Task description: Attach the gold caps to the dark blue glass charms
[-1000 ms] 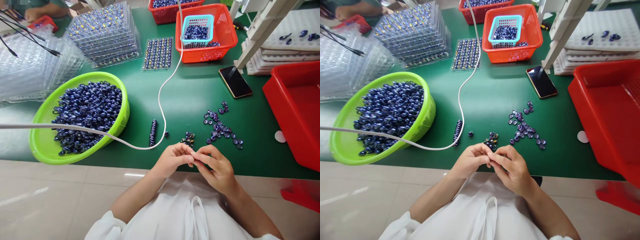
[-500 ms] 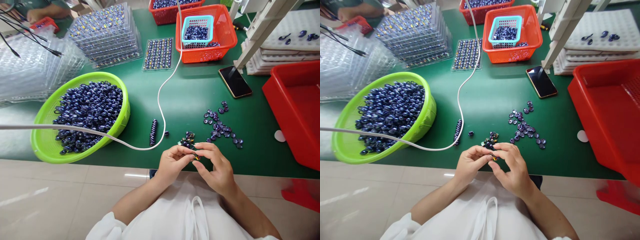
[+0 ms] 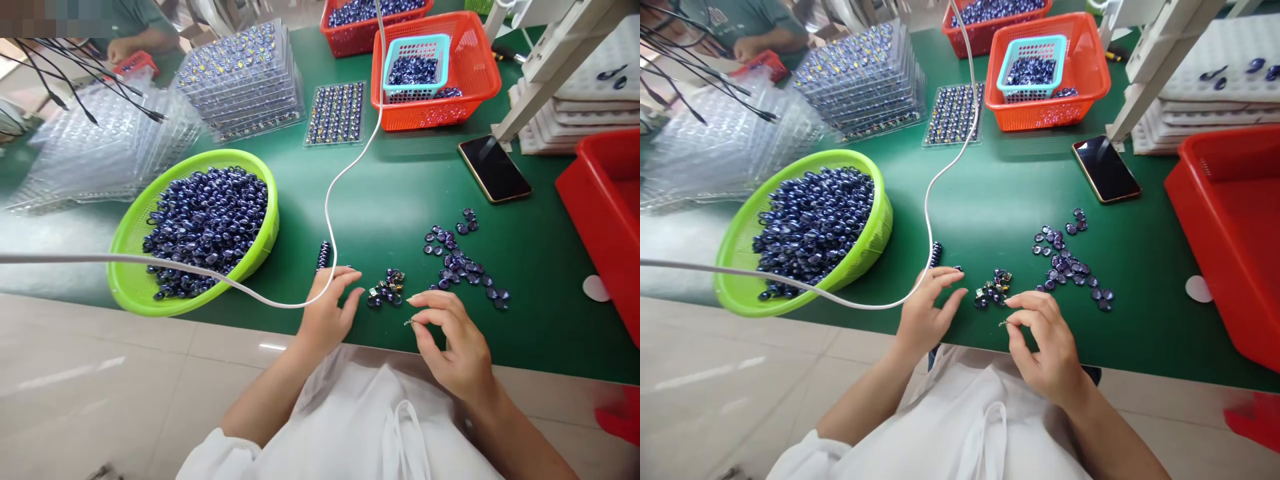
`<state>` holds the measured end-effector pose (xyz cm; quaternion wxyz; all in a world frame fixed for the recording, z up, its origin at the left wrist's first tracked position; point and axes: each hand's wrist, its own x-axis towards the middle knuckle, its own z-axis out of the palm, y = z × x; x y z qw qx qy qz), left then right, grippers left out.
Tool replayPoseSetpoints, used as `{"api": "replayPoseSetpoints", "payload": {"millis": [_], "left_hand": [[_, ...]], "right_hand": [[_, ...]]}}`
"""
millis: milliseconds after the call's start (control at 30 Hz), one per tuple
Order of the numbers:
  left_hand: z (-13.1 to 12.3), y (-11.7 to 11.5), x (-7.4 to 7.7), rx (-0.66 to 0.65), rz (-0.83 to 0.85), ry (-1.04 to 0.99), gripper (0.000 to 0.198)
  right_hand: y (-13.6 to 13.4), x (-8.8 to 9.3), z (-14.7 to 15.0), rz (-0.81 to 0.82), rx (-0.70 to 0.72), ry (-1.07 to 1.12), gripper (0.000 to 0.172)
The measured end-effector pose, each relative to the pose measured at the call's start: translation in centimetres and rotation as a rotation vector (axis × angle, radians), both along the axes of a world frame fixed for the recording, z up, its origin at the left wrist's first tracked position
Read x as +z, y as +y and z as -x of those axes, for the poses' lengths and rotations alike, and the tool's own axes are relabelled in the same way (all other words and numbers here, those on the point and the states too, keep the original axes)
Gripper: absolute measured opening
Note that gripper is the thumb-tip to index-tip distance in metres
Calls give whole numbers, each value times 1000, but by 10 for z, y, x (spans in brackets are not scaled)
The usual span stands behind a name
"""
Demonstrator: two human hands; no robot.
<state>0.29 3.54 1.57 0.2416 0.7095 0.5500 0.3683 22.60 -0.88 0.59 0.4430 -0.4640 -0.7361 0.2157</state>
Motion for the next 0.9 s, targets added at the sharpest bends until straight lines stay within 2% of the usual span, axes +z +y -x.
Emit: {"api": "replayPoseSetpoints", "payload": {"millis": [67, 200, 333, 600, 667, 733, 900], "left_hand": [[10, 15, -4, 31, -89, 225, 23], [16, 32, -9, -56, -51, 438, 11], [15, 35, -4, -104, 24, 468, 5], [18, 35, 5, -165, 150, 450, 14], [18, 31, 8, -165, 175, 374, 14], [15, 25, 12, -172, 215, 204, 12], [-5, 8, 17, -302, 472, -452, 19]], "right_hand": [[1, 0, -1, 35, 5, 19, 25], [1, -3, 1, 40, 23, 42, 26], [0, -5, 2, 61, 15, 48, 26], [0, 1, 0, 145, 10, 78, 18], [-1, 2, -1, 222, 9, 97, 14], [-3, 2, -2, 307, 2, 130, 11], [-3, 3, 2, 368, 27, 294, 10]]}}
